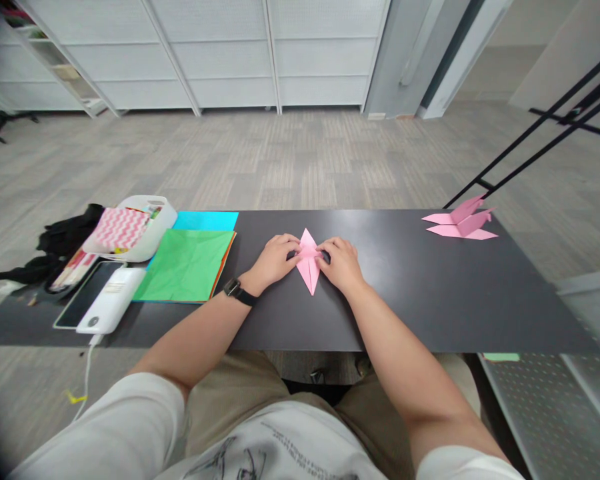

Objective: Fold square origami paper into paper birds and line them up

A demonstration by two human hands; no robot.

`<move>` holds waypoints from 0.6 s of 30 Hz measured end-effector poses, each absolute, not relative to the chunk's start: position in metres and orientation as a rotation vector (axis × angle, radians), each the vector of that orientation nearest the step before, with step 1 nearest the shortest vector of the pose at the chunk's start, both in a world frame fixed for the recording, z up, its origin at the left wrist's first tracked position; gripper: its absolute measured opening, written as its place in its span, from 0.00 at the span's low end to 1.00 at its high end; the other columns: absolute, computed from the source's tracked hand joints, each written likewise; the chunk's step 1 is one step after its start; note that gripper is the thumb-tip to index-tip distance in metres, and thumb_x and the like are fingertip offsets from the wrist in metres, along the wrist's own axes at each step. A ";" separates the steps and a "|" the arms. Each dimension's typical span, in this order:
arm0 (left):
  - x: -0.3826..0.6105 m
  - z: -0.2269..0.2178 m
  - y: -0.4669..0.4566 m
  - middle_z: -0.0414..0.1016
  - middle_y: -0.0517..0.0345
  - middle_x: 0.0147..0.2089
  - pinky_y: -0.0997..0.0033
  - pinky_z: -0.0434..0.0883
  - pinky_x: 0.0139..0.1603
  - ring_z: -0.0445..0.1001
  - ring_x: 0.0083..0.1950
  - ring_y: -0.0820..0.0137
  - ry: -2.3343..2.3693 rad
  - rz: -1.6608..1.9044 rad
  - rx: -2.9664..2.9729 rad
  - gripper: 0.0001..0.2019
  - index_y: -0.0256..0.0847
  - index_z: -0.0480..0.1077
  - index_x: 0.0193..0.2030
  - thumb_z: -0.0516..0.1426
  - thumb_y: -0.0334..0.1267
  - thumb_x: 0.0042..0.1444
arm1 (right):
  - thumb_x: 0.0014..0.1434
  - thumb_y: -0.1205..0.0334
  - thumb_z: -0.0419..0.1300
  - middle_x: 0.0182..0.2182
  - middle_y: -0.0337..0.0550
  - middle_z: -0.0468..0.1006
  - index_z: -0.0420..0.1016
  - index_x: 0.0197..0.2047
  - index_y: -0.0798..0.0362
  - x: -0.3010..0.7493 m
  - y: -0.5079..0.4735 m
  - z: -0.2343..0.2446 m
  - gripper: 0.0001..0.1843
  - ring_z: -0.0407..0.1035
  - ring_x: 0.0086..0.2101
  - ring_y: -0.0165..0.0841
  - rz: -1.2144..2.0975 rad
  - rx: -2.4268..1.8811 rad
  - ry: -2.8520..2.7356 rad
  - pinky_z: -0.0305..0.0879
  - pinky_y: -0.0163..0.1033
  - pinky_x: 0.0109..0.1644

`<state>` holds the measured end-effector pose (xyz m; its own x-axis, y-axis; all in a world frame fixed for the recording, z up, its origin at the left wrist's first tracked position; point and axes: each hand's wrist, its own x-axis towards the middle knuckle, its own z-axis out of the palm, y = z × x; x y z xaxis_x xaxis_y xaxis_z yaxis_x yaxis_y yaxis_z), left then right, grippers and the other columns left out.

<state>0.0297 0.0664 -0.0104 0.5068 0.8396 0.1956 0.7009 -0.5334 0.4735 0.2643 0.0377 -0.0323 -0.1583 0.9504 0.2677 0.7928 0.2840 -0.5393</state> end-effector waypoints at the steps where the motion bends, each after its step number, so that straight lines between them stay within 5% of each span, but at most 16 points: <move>1: 0.030 -0.010 0.066 0.79 0.53 0.59 0.48 0.69 0.68 0.75 0.60 0.57 1.275 0.587 2.419 0.06 0.45 0.81 0.47 0.62 0.37 0.67 | 0.64 0.60 0.66 0.50 0.48 0.80 0.85 0.50 0.43 0.264 0.038 -0.033 0.12 0.72 0.54 0.49 0.361 -1.550 -2.005 0.65 0.61 0.63; 18: 0.031 0.001 0.062 0.82 0.53 0.47 0.56 0.70 0.55 0.75 0.49 0.60 1.178 0.432 2.604 0.11 0.45 0.81 0.46 0.55 0.34 0.71 | 0.67 0.66 0.62 0.41 0.44 0.83 0.84 0.42 0.45 0.263 0.038 -0.024 0.09 0.75 0.45 0.43 0.318 -1.486 -2.159 0.63 0.49 0.52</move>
